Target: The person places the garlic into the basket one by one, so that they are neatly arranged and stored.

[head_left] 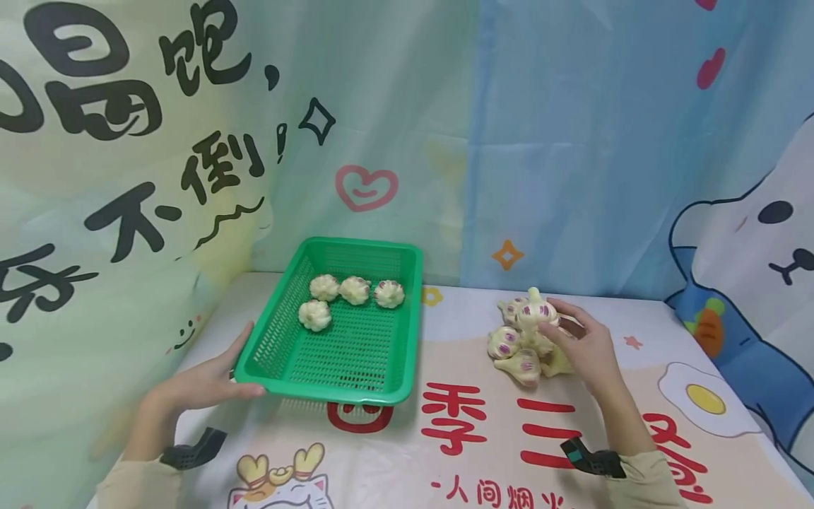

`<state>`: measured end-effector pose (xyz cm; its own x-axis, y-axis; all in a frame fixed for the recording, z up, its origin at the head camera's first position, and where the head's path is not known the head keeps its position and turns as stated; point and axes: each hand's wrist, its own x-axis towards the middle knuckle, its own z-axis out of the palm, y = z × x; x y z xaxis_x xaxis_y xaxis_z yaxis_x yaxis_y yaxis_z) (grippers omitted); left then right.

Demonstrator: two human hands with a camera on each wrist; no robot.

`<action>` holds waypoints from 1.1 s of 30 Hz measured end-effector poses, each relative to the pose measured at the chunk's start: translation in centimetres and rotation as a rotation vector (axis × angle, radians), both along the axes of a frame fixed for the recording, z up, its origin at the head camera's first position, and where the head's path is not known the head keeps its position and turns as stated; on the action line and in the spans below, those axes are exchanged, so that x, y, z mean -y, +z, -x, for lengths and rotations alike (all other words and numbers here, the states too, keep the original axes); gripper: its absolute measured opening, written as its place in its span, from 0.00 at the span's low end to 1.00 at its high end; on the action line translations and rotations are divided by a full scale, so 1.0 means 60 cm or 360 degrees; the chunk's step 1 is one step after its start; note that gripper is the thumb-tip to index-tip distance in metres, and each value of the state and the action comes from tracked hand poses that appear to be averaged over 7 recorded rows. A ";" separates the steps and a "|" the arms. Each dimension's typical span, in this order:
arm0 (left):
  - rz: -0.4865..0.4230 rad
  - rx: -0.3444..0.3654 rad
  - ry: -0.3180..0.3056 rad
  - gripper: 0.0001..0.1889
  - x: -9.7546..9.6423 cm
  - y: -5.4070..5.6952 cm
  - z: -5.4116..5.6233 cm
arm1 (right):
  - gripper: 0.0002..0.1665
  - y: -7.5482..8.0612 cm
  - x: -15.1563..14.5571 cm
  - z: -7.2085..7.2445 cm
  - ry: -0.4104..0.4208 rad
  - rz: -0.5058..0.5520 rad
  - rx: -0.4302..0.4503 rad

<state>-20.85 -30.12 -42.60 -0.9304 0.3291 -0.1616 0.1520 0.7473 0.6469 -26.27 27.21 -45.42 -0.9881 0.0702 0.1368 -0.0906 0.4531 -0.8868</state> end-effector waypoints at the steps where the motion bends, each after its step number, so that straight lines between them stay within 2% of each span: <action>1: 0.0002 0.0001 -0.0001 0.61 0.000 0.001 0.000 | 0.38 0.002 0.004 -0.002 0.0003 -0.0003 -0.0011; 8: -0.0029 0.0000 -0.0020 0.61 -0.004 -0.001 -0.001 | 0.37 0.009 0.031 -0.015 0.0033 -0.0025 -0.0053; 16: -0.0038 -0.0010 -0.0023 0.62 -0.002 -0.001 0.000 | 0.36 0.010 0.057 -0.021 0.0163 -0.0059 -0.0107; 26: -0.0012 0.0013 -0.0006 0.62 0.001 0.001 -0.001 | 0.36 0.007 0.101 -0.021 0.0201 0.0028 -0.0157; 33: 0.0007 0.0028 0.0005 0.62 -0.003 0.002 0.000 | 0.34 0.008 0.142 -0.015 0.0248 0.0145 -0.0286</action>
